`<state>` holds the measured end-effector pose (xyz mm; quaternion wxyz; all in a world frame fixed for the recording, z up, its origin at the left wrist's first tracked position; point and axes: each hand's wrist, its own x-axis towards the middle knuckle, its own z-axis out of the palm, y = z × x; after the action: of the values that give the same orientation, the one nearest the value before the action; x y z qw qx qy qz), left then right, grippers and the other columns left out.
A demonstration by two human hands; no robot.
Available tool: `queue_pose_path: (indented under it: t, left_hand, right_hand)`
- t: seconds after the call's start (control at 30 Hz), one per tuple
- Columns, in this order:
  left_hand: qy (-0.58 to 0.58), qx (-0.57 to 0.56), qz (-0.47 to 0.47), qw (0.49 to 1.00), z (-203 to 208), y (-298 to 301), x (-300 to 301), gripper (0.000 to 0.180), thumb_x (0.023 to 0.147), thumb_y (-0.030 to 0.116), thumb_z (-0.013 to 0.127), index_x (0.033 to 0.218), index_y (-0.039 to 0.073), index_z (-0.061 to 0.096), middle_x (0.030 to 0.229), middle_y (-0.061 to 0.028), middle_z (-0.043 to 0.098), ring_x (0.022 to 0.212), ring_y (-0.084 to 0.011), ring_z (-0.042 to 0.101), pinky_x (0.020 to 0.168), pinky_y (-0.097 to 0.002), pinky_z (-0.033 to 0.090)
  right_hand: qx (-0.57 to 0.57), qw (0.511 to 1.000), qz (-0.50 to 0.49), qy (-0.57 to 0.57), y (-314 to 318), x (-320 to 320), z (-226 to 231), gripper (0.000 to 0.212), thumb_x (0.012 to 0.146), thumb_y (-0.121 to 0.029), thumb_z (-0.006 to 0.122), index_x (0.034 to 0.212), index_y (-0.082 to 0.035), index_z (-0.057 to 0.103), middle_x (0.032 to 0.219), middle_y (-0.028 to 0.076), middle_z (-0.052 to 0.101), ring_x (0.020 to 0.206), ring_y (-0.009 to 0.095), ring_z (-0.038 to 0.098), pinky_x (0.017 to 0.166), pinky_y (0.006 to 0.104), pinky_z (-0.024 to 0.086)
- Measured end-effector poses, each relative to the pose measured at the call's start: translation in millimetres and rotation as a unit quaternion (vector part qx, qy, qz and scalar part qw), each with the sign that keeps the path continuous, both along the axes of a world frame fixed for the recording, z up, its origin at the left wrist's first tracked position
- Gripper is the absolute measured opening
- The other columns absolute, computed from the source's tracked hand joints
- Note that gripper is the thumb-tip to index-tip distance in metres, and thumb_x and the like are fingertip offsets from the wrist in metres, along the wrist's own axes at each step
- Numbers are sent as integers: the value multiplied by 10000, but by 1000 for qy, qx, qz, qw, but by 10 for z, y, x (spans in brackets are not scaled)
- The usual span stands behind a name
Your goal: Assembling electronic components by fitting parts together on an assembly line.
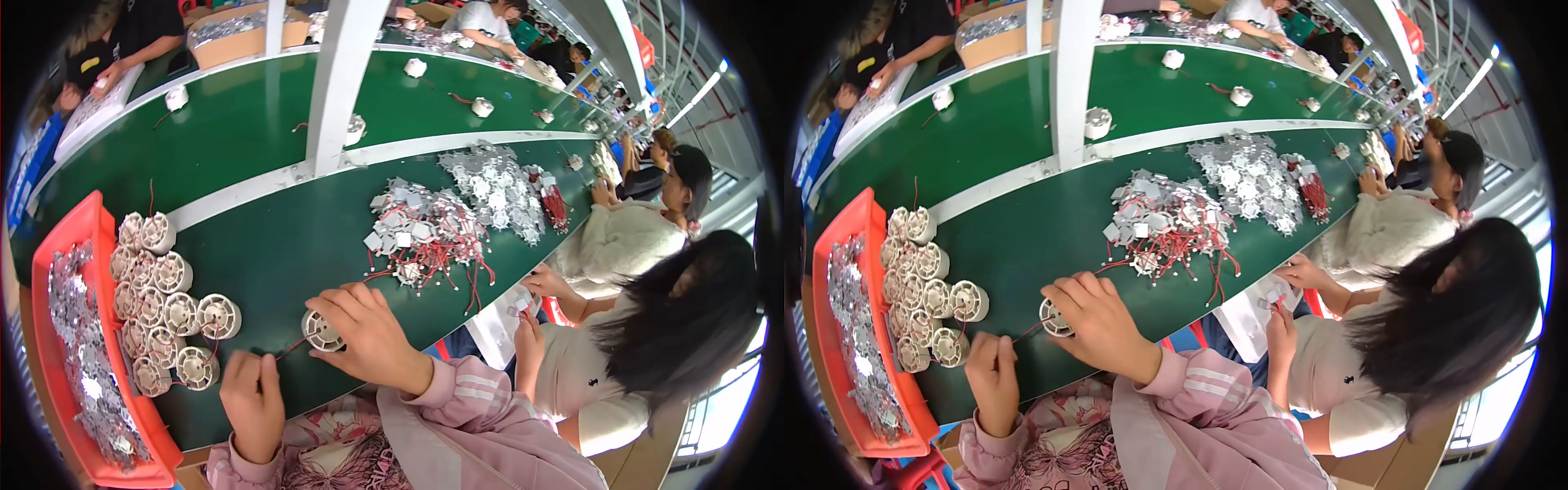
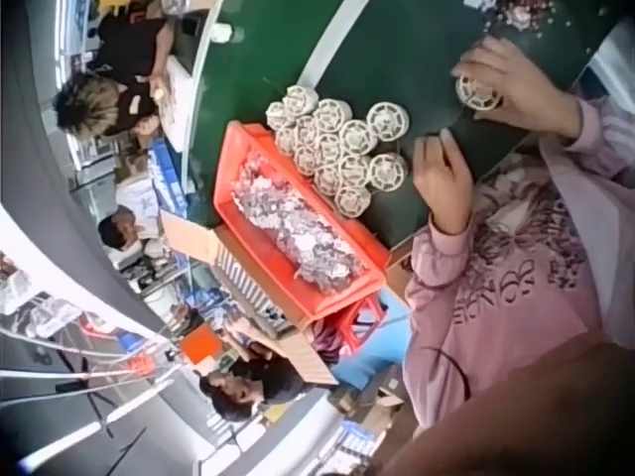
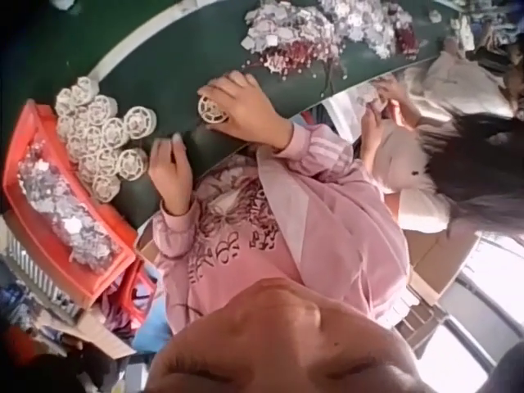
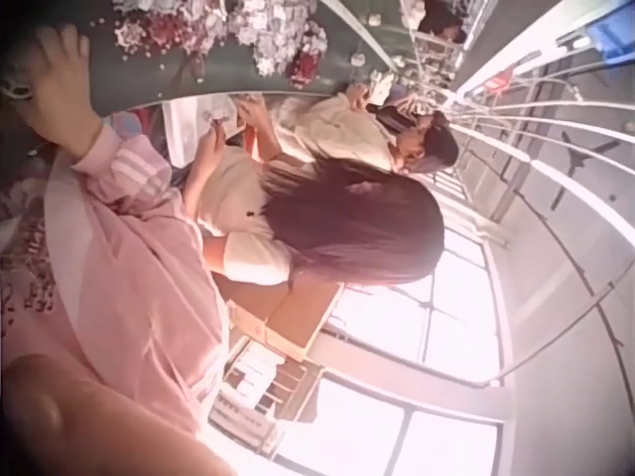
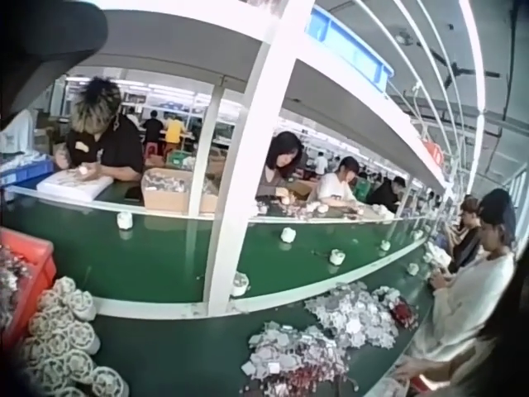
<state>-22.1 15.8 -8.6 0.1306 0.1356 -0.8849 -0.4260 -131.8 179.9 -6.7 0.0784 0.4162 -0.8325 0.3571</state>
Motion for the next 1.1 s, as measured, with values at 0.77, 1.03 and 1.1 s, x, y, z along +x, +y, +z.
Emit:
queue_pose_path:
  t: [0.77,1.03,1.1]
  left_hand:
    - [98,-87,4,991,234,30,66,343,822,-13,562,1164,-26,540,1142,-191,495,1021,-322,511,829,-374,430]
    - [118,-96,-9,988,269,69,61,286,839,-17,541,1124,-26,557,1118,-193,506,1007,-330,522,858,-384,423]
    - [123,-97,-11,988,282,78,74,275,842,-15,539,1115,-28,561,1114,-193,508,1003,-329,523,860,-385,422]
  right_hand:
    - [205,970,-109,76,332,-924,93,324,630,85,613,946,16,619,905,151,567,917,330,549,788,395,478]
    - [218,966,-119,77,327,-914,70,278,633,70,627,905,13,620,892,152,557,883,343,545,764,407,474]
    - [223,964,-124,79,350,-924,64,245,631,61,639,869,1,629,899,145,558,885,336,546,753,401,472]
